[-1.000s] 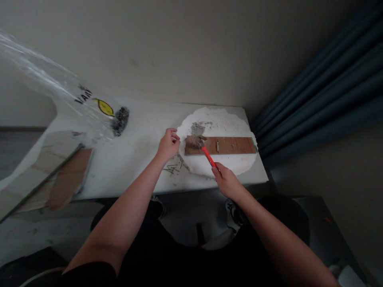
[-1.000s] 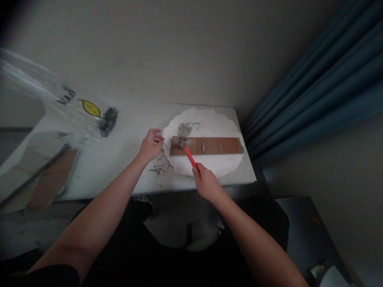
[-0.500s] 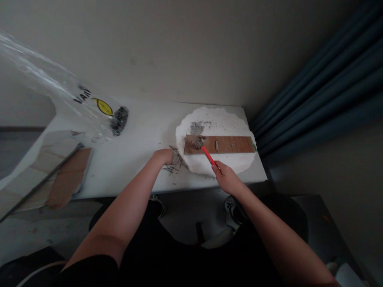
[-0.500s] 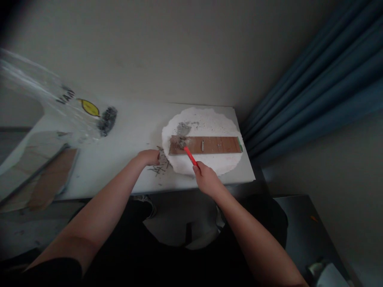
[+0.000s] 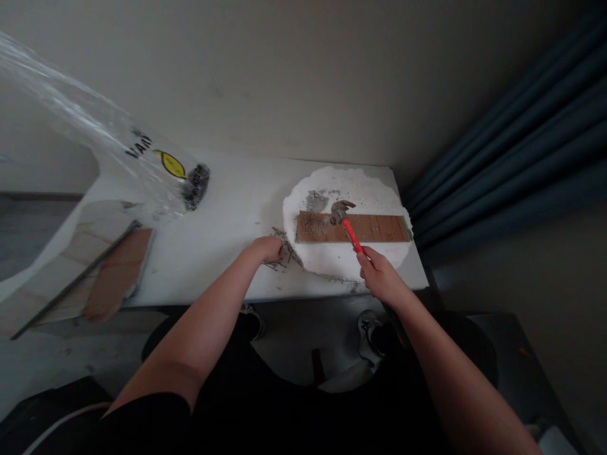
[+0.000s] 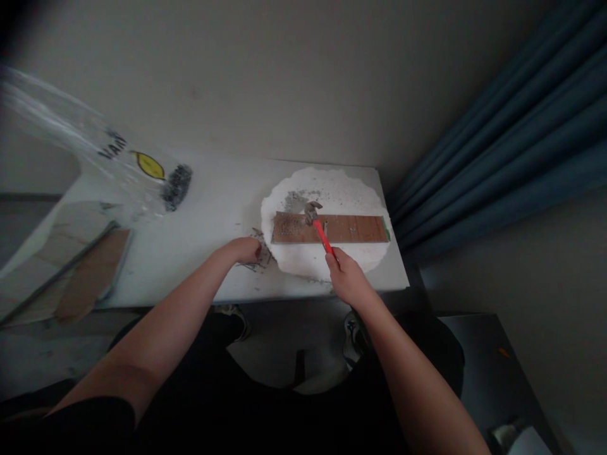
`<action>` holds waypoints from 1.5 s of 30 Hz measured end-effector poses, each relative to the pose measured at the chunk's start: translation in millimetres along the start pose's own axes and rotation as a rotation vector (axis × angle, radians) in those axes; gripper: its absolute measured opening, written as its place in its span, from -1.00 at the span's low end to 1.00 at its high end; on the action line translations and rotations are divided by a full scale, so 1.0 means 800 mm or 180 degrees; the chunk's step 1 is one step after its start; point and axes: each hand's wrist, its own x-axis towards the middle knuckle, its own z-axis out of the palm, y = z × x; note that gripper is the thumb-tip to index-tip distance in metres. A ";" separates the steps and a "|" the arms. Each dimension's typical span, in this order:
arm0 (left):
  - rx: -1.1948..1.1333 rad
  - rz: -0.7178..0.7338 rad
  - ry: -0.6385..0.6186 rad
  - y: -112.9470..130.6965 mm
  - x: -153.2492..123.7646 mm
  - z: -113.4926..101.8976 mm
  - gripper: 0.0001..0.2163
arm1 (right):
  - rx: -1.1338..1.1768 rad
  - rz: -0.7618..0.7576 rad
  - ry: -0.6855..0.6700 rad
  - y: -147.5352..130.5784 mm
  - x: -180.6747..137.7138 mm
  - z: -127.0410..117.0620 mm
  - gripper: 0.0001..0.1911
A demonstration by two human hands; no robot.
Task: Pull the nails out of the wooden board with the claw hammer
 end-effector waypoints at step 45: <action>-0.2558 0.0660 0.2267 0.090 -0.006 -0.047 -0.83 | -0.0034 -0.0001 -0.0191 -0.008 0.002 0.006 -0.71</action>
